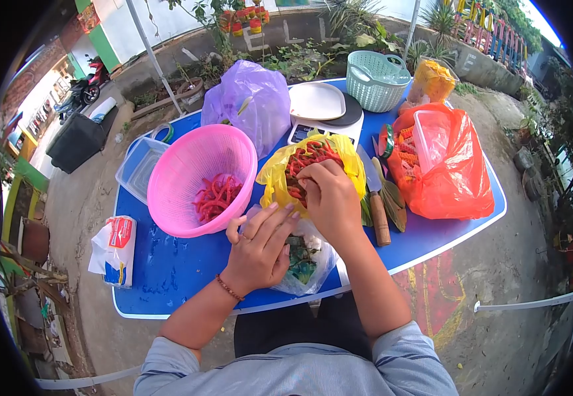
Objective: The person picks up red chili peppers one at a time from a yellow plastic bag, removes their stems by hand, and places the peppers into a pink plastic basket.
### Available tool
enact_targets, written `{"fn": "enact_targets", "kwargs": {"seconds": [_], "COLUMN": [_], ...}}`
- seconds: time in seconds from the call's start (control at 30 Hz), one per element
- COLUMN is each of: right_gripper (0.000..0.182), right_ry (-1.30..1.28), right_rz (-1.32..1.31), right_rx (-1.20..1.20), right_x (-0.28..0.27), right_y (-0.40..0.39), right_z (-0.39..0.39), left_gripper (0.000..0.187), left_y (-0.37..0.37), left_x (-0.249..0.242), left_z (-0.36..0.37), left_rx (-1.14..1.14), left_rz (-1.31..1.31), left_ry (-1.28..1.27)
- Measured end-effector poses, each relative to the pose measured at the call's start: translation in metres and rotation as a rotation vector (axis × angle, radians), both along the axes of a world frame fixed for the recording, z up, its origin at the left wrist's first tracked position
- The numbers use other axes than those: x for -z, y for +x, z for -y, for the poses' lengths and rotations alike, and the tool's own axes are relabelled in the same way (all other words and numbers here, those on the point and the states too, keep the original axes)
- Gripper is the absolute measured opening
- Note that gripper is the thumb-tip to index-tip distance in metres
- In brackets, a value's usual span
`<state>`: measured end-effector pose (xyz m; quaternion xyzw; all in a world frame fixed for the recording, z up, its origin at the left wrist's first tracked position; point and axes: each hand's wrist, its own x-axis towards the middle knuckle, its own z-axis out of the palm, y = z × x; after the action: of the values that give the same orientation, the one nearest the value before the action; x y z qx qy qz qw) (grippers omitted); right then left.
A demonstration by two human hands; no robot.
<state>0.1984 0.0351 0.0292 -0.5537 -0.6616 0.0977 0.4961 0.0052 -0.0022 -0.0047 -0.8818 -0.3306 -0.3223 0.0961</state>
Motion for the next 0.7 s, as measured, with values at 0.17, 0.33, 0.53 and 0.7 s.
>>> {"fn": "enact_targets", "kwargs": {"seconds": [0.17,0.33,0.53,0.7], "right_gripper": [0.005,0.008,0.010,0.008], "right_ry": [-0.066,0.079,0.127,0.346], "right_rz": [-0.380,-0.335,-0.521,-0.584], "right_rx": [-0.028,-0.049,-0.141,-0.264], "right_x": [-0.016,-0.032,-0.031,-0.034], "right_y": [0.007,0.008,0.014,0.006], "right_z": [0.007,0.016,0.017,0.024], "left_gripper": [0.047,0.042,0.039,0.036], "left_y": [-0.003,-0.004,-0.006,-0.006], "left_x": [-0.008,-0.010,-0.011,-0.014], "left_z": [0.002,-0.001,-0.004,-0.004], "left_rx": [0.160,0.216,0.250,0.285], "left_rz": [0.146,0.226,0.303,0.386], "left_ry": [-0.141,-0.181,-0.208,-0.207]}}
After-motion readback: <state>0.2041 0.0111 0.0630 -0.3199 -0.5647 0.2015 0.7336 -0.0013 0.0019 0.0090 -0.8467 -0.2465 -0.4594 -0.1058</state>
